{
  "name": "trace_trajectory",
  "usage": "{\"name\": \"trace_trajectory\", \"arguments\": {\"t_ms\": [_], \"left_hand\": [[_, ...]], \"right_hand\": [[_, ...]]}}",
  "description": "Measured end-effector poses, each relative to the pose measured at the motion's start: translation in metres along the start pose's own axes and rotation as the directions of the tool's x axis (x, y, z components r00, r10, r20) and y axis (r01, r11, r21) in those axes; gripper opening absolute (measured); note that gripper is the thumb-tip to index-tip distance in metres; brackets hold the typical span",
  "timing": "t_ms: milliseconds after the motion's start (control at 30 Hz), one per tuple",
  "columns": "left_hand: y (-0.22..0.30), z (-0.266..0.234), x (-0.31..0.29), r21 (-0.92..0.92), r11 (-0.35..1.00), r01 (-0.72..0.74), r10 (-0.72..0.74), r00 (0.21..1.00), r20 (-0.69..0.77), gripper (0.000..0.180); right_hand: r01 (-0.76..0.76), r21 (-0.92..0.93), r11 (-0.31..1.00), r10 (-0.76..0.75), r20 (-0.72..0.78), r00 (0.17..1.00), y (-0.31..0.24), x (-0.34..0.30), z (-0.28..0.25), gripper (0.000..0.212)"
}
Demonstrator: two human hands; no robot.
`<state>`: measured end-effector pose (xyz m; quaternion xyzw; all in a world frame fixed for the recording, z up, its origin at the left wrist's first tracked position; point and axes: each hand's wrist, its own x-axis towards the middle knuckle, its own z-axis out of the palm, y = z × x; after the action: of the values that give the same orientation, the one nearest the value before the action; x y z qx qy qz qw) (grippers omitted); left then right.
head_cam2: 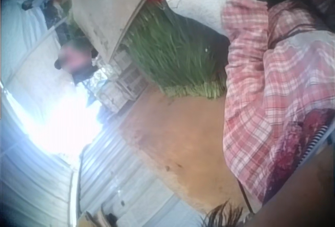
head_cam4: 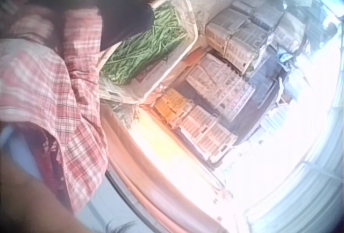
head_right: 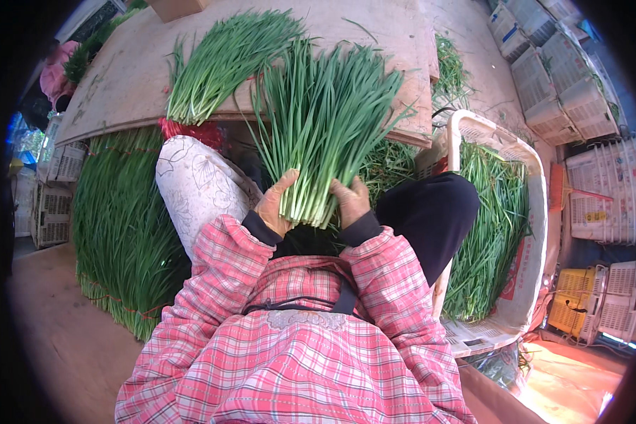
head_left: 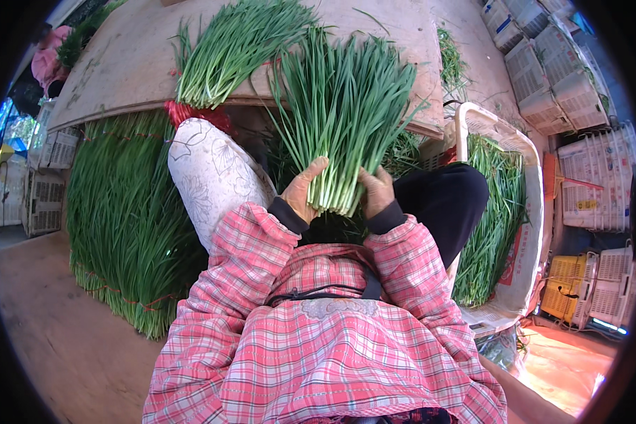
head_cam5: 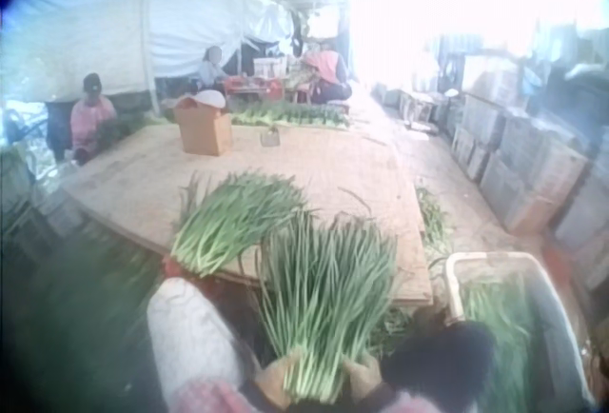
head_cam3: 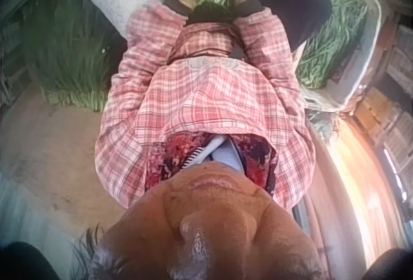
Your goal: The person bundles stalks of green vegetables by hand and secures them with a red rubber band. They then place the completed bundle onto a stack on the table.
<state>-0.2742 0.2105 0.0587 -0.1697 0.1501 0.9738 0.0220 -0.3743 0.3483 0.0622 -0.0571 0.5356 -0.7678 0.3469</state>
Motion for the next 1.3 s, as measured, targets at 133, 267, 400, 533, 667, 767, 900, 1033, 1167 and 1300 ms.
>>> {"name": "trace_trajectory", "arguments": {"t_ms": [133,267,400,533,667,767,900,1033,1167,1300], "left_hand": [[-0.004,-0.005,-0.006,0.021,0.999,-0.025,0.022,0.993,0.119,0.042],[-0.006,0.009,-0.013,-0.012,1.0,0.028,-0.025,0.98,0.197,0.051],[-0.009,0.014,-0.016,-0.145,0.988,0.046,0.006,0.94,0.341,0.048],[-0.006,-0.001,-0.001,0.072,0.995,-0.071,0.064,0.993,0.097,0.036],[-0.01,-0.002,0.003,0.142,0.986,-0.092,0.088,0.996,0.034,0.031],[-0.01,-0.005,0.003,0.043,0.999,-0.031,0.033,0.999,-0.029,0.037],[-0.012,-0.004,0.0,-0.134,0.991,-0.012,0.009,1.0,-0.023,0.04],[-0.013,-0.018,0.0,-0.116,0.993,0.007,-0.003,0.999,0.041,0.036],[-0.005,0.011,-0.007,0.004,0.999,-0.031,0.031,0.999,0.013,0.032],[-0.004,0.009,-0.009,0.082,0.996,-0.024,0.026,0.999,-0.025,0.033]], "right_hand": [[0.02,-0.014,1.0,-0.018,0.112,0.994,-0.003,-0.012,0.01,0.028],[0.008,0.124,0.992,-0.048,0.322,0.946,-0.005,-0.007,-0.01,0.027],[0.066,0.007,0.998,-0.066,0.212,0.975,-0.008,-0.009,0.007,0.027],[-0.006,-0.279,0.96,0.045,0.136,0.99,-0.018,0.01,-0.001,0.029],[-0.082,0.147,0.986,0.069,0.092,0.993,-0.036,-0.001,0.0,0.032],[0.136,-0.284,0.949,-0.13,0.04,0.991,-0.023,-0.003,0.01,0.043],[0.29,-0.602,0.744,-0.295,0.094,0.951,0.001,-0.003,0.025,0.056],[0.093,-0.788,0.608,-0.085,0.052,0.995,-0.027,-0.012,0.036,0.052],[0.306,-0.88,0.363,-0.495,0.096,0.864,-0.049,-0.01,0.045,0.043],[0.523,-0.803,0.286,-0.637,0.248,0.73,-0.063,-0.007,0.056,0.031]]}}
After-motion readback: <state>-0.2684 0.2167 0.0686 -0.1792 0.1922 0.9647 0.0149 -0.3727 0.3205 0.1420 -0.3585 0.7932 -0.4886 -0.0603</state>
